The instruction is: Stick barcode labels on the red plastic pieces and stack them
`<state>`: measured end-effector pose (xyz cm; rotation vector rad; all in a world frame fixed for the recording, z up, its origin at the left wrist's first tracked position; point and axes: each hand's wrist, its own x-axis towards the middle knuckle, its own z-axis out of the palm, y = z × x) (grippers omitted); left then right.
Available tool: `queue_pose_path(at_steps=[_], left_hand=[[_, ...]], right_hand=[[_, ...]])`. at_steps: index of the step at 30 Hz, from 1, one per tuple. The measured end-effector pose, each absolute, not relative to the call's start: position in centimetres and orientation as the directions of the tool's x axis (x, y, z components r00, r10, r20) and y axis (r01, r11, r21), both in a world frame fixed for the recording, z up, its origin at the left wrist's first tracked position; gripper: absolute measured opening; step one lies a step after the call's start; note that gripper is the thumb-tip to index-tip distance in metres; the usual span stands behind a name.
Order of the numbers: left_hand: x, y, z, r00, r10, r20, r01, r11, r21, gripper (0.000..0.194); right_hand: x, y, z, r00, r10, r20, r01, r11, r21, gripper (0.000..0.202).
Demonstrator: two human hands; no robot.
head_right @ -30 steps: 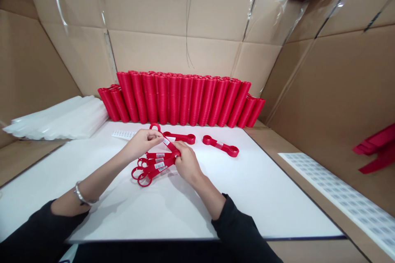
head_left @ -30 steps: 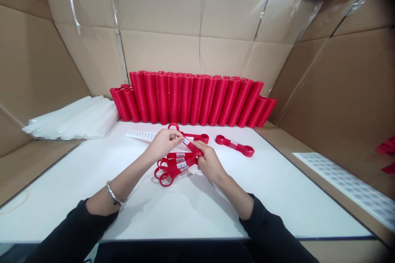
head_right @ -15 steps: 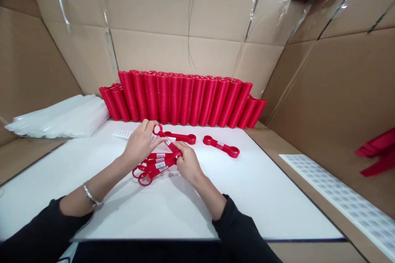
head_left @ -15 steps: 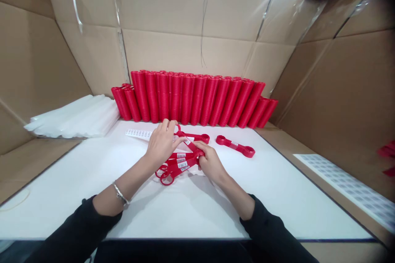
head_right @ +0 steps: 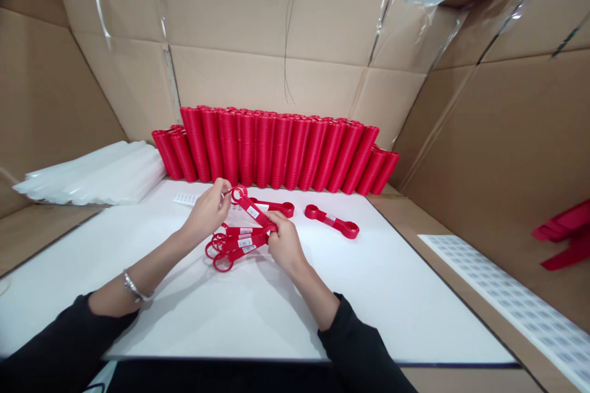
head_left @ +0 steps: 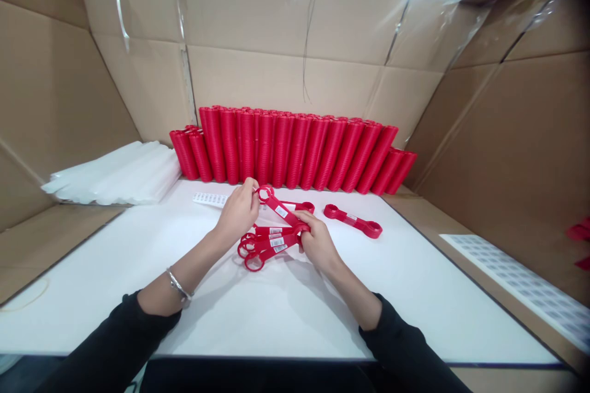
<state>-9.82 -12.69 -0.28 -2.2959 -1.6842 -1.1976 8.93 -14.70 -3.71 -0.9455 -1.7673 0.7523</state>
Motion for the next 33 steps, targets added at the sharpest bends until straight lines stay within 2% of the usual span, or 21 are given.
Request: queue_pose_path(at_steps=[4, 7, 10, 12, 19, 33], left_hand=[[-9.8, -12.8, -0.2, 0.156, 0.781, 0.605, 0.846, -0.421, 0.326, 0.017], [-9.9, -12.7, -0.3, 0.169, 0.81, 0.561, 0.876, -0.384, 0.291, 0.008], [-10.1, -12.5, -0.5, 0.178, 0.862, 0.474, 0.906, -0.331, 0.262, 0.026], [-10.3, -12.3, -0.7, 0.189, 0.873, 0.45, 0.908, -0.33, 0.258, 0.026], [-10.6, -12.1, -0.7, 0.312, 0.812, 0.494, 0.863, -0.46, 0.211, 0.028], [-10.7, -12.4, -0.7, 0.318, 0.839, 0.441, 0.876, -0.438, 0.201, 0.019]], right_hand=[[9.1, -14.5, -3.8, -0.186, 0.871, 0.454, 0.249, 0.489, -0.836, 0.059], [9.2, -14.2, -3.9, -0.157, 0.875, 0.459, 0.237, 0.484, -0.842, 0.06], [9.3, -14.1, -3.9, -0.156, 0.877, 0.455, 0.223, 0.48, -0.848, 0.061], [9.3, -14.3, -3.7, -0.171, 0.884, 0.434, 0.209, 0.463, -0.861, 0.061], [8.9, -14.9, -2.9, -0.233, 0.923, 0.308, 0.146, 0.346, -0.927, 0.055], [8.9, -14.7, -3.1, -0.213, 0.947, 0.239, 0.17, 0.277, -0.946, 0.055]])
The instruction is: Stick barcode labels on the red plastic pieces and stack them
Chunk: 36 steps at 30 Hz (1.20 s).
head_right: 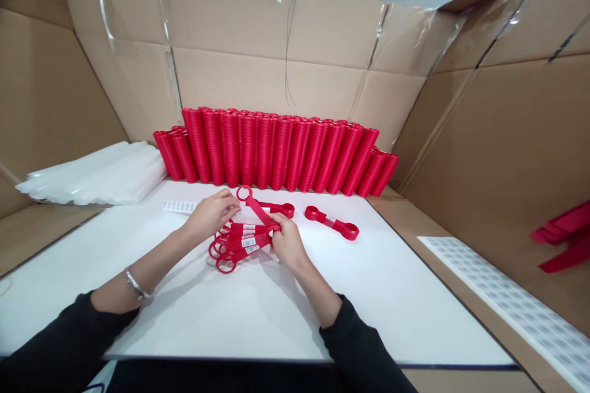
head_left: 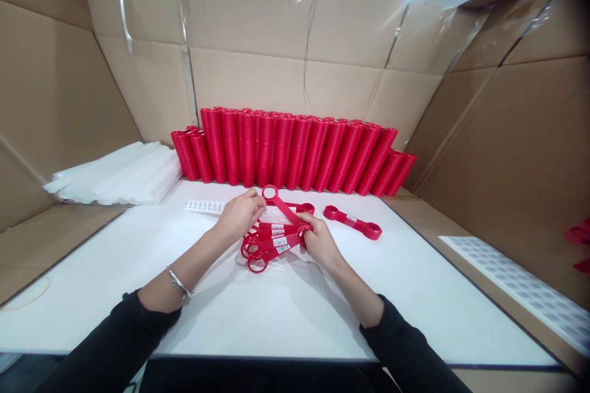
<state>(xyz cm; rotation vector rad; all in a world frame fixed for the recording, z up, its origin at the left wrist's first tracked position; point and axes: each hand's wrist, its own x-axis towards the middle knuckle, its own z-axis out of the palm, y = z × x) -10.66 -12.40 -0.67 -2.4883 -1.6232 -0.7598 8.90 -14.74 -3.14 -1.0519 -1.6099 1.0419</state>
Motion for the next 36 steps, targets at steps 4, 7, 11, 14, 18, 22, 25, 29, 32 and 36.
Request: queue_pose_path(at_steps=[4, 7, 11, 14, 18, 22, 25, 29, 32, 36], left_hand=[[-10.8, -12.6, -0.1, 0.367, 0.812, 0.454, 0.831, -0.505, 0.231, 0.018], [-10.8, -12.7, 0.6, 0.368, 0.808, 0.46, 0.749, -0.55, 0.368, 0.017], [-10.4, -12.7, 1.1, 0.295, 0.878, 0.377, 0.569, -0.478, 0.669, 0.023], [-9.9, -12.8, 1.0, 0.23, 0.928, 0.294, 0.421, -0.367, 0.829, 0.027], [-9.1, -13.2, 0.7, 0.19, 0.949, 0.253, 0.366, -0.307, 0.878, 0.029], [-8.7, -13.3, 0.4, 0.173, 0.952, 0.253, 0.345, -0.299, 0.89, 0.028], [-8.7, -13.2, 0.2, 0.165, 0.958, 0.236, 0.308, -0.277, 0.91, 0.028], [-8.6, -13.2, 0.0, 0.163, 0.96, 0.229, 0.284, -0.268, 0.921, 0.028], [-8.6, -13.2, -0.1, 0.16, 0.957, 0.242, 0.284, -0.279, 0.917, 0.027], [-8.5, -13.1, -0.2, 0.151, 0.953, 0.264, 0.31, -0.299, 0.903, 0.026]], right_hand=[[9.1, -14.5, -3.4, -0.195, 0.948, 0.251, 0.188, 0.287, -0.939, 0.053], [9.2, -14.2, -3.6, -0.176, 0.941, 0.291, 0.203, 0.324, -0.924, 0.052], [9.3, -14.2, -3.7, -0.182, 0.929, 0.323, 0.226, 0.359, -0.905, 0.055], [9.1, -14.4, -3.5, -0.212, 0.918, 0.335, 0.194, 0.376, -0.906, 0.057], [8.8, -14.9, -3.3, -0.261, 0.894, 0.363, 0.156, 0.411, -0.898, 0.057], [8.7, -15.0, -3.3, -0.273, 0.883, 0.381, 0.156, 0.431, -0.889, 0.057], [8.8, -15.0, -3.4, -0.269, 0.877, 0.398, 0.169, 0.45, -0.877, 0.058], [8.8, -14.9, -3.5, -0.264, 0.872, 0.412, 0.19, 0.465, -0.865, 0.058], [8.8, -14.9, -3.5, -0.265, 0.88, 0.395, 0.191, 0.449, -0.873, 0.057], [8.8, -15.0, -3.5, -0.271, 0.881, 0.389, 0.18, 0.443, -0.878, 0.058]])
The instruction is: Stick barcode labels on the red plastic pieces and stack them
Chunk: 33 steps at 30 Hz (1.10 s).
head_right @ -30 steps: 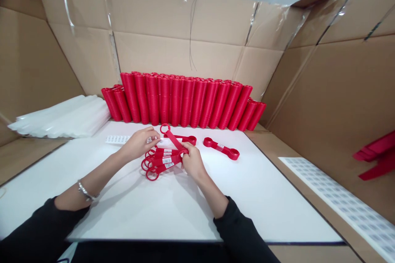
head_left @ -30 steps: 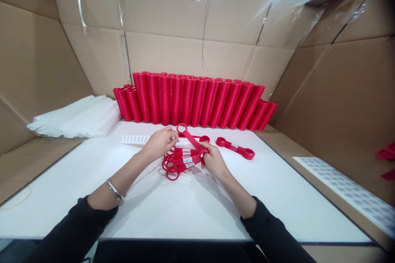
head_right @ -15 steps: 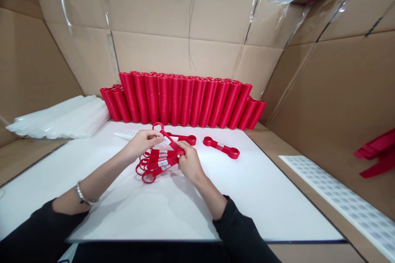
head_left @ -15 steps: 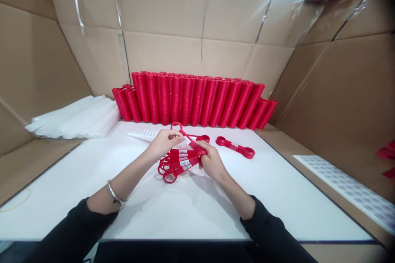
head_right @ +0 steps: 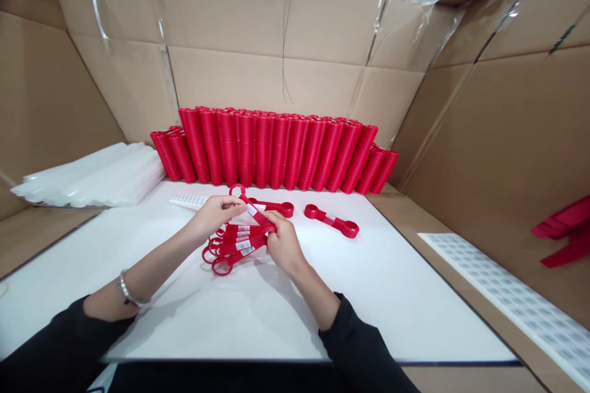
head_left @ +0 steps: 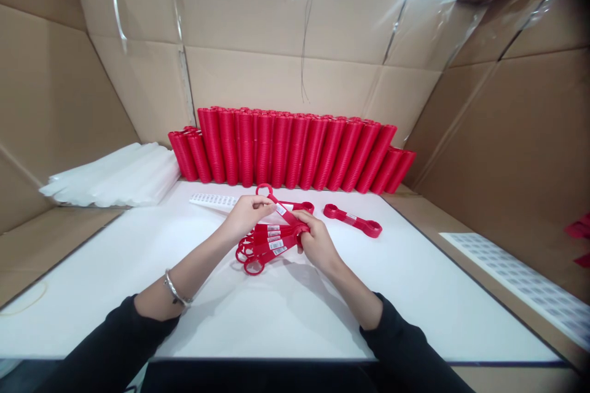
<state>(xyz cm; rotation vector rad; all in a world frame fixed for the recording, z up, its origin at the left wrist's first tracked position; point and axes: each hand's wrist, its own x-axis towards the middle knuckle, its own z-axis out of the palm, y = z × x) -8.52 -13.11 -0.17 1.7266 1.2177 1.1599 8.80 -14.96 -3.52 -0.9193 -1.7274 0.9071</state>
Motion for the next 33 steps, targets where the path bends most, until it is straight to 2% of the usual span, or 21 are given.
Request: queue_pose_path(at_steps=[6, 8, 10, 12, 14, 18, 24, 28, 33], left_hand=[[-8.3, -13.5, -0.1, 0.137, 0.935, 0.328, 0.466, -0.353, 0.811, 0.026], [-8.0, -13.9, -0.1, 0.133, 0.9, 0.414, 0.608, -0.404, 0.683, 0.025], [-7.7, -14.4, -0.1, 0.162, 0.837, 0.523, 0.764, -0.442, 0.471, 0.026], [-7.4, -14.6, -0.2, 0.194, 0.784, 0.59, 0.865, -0.42, 0.273, 0.027], [-7.4, -14.6, -0.2, 0.168, 0.77, 0.615, 0.92, -0.346, 0.182, 0.033], [-8.3, -14.0, -0.1, 0.043, 0.771, 0.636, 0.953, -0.223, 0.205, 0.042], [-9.2, -13.3, -0.1, 0.035, 0.807, 0.589, 0.9, -0.282, 0.333, 0.023], [-9.1, -13.2, -0.1, -0.002, 0.814, 0.581, 0.878, -0.277, 0.391, 0.018], [-9.2, -13.3, 0.1, 0.034, 0.82, 0.571, 0.904, -0.269, 0.332, 0.014]], right_hand=[[8.7, -15.0, -3.6, -0.276, 0.875, 0.397, 0.174, 0.452, -0.875, 0.061], [8.6, -15.0, -3.6, -0.281, 0.872, 0.401, 0.179, 0.458, -0.871, 0.061], [8.6, -15.0, -3.7, -0.284, 0.869, 0.405, 0.187, 0.464, -0.866, 0.061], [8.5, -15.0, -3.6, -0.279, 0.871, 0.404, 0.192, 0.462, -0.866, 0.061], [8.5, -15.1, -3.5, -0.279, 0.879, 0.388, 0.178, 0.444, -0.878, 0.06], [8.6, -15.2, -3.3, -0.304, 0.878, 0.37, 0.137, 0.424, -0.895, 0.059], [8.7, -15.1, -3.4, -0.305, 0.872, 0.384, 0.114, 0.434, -0.894, 0.058], [8.9, -14.8, -3.7, -0.303, 0.872, 0.385, 0.123, 0.437, -0.891, 0.06], [9.0, -14.6, -3.6, -0.208, 0.891, 0.403, 0.152, 0.436, -0.887, 0.059]])
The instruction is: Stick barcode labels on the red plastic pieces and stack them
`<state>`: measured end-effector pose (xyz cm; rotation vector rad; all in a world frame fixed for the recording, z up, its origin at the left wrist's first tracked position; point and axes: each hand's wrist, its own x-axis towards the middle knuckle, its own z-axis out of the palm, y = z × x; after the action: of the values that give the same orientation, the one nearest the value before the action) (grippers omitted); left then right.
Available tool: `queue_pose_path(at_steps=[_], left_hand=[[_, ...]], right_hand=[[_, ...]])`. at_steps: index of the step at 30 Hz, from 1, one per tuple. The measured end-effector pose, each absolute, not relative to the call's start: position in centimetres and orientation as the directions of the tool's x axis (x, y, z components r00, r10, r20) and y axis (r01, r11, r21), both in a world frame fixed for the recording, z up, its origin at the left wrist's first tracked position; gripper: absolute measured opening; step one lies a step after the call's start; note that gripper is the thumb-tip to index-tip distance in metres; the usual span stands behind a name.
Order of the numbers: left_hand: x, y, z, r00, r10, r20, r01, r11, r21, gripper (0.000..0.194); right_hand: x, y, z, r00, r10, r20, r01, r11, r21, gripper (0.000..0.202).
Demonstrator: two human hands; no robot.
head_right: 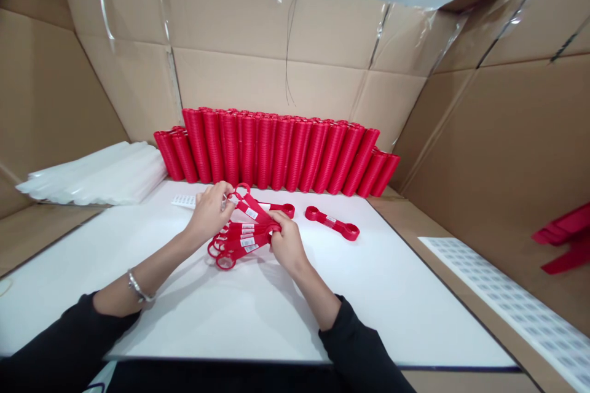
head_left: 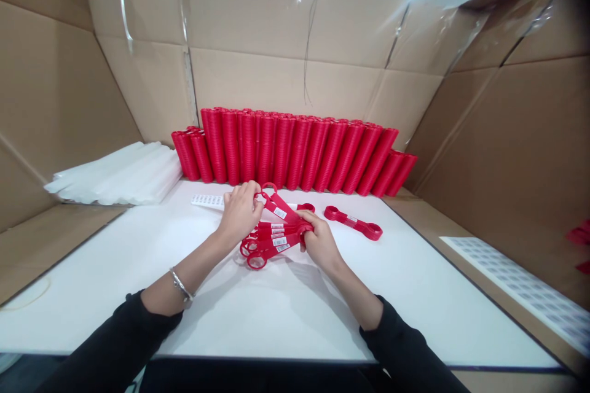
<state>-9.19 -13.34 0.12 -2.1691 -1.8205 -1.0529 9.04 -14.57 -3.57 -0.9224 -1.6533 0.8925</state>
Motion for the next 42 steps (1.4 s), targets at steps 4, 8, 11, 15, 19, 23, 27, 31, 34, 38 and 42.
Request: queue_pose_path(at_steps=[4, 8, 11, 15, 19, 23, 27, 31, 34, 38, 42], left_hand=[[-9.6, -13.3, 0.4, 0.096, 0.845, 0.527, 0.934, -0.26, 0.247, 0.021], [-10.3, -12.7, 0.4, 0.109, 0.873, 0.475, 0.931, -0.258, 0.26, 0.019], [-10.8, -12.3, 0.2, 0.136, 0.893, 0.429, 0.935, -0.259, 0.242, 0.017], [-11.2, -11.9, -0.1, 0.159, 0.901, 0.404, 0.941, -0.263, 0.215, 0.019], [-11.5, -11.8, -0.1, 0.154, 0.884, 0.441, 0.916, -0.295, 0.272, 0.015], [-11.7, -11.8, 0.3, 0.204, 0.85, 0.486, 0.834, -0.411, 0.368, 0.015], [-11.8, -11.9, 0.7, 0.267, 0.799, 0.539, 0.753, -0.522, 0.4, 0.017], [-11.9, -12.0, 1.3, 0.224, 0.802, 0.553, 0.67, -0.539, 0.51, 0.016], [-11.7, -12.0, 1.4, 0.174, 0.858, 0.483, 0.572, -0.487, 0.66, 0.019], [-10.3, -12.6, 1.1, 0.23, 0.927, 0.297, 0.417, -0.37, 0.83, 0.025], [-8.8, -13.4, 0.7, 0.217, 0.954, 0.205, 0.315, -0.268, 0.91, 0.024]], right_hand=[[9.1, -14.5, -3.3, -0.171, 0.907, 0.384, 0.132, 0.407, -0.904, 0.059], [9.1, -14.6, -3.4, -0.211, 0.894, 0.395, 0.123, 0.425, -0.897, 0.058], [9.0, -14.8, -3.3, -0.253, 0.891, 0.376, 0.118, 0.414, -0.902, 0.06], [9.0, -14.9, -3.2, -0.273, 0.886, 0.375, 0.128, 0.419, -0.899, 0.059], [9.0, -14.8, -3.2, -0.237, 0.906, 0.35, 0.145, 0.389, -0.91, 0.059], [9.1, -14.6, -3.1, -0.161, 0.939, 0.303, 0.178, 0.33, -0.927, 0.057], [9.2, -14.5, -3.0, -0.094, 0.958, 0.27, 0.181, 0.283, -0.942, 0.053], [9.2, -14.4, -3.1, -0.093, 0.951, 0.293, 0.205, 0.307, -0.929, 0.053], [9.2, -14.3, -3.4, -0.106, 0.937, 0.334, 0.229, 0.35, -0.908, 0.054], [9.2, -14.4, -3.6, -0.178, 0.897, 0.405, 0.245, 0.439, -0.864, 0.058], [9.0, -14.6, -3.7, -0.216, 0.864, 0.454, 0.255, 0.499, -0.828, 0.06]])
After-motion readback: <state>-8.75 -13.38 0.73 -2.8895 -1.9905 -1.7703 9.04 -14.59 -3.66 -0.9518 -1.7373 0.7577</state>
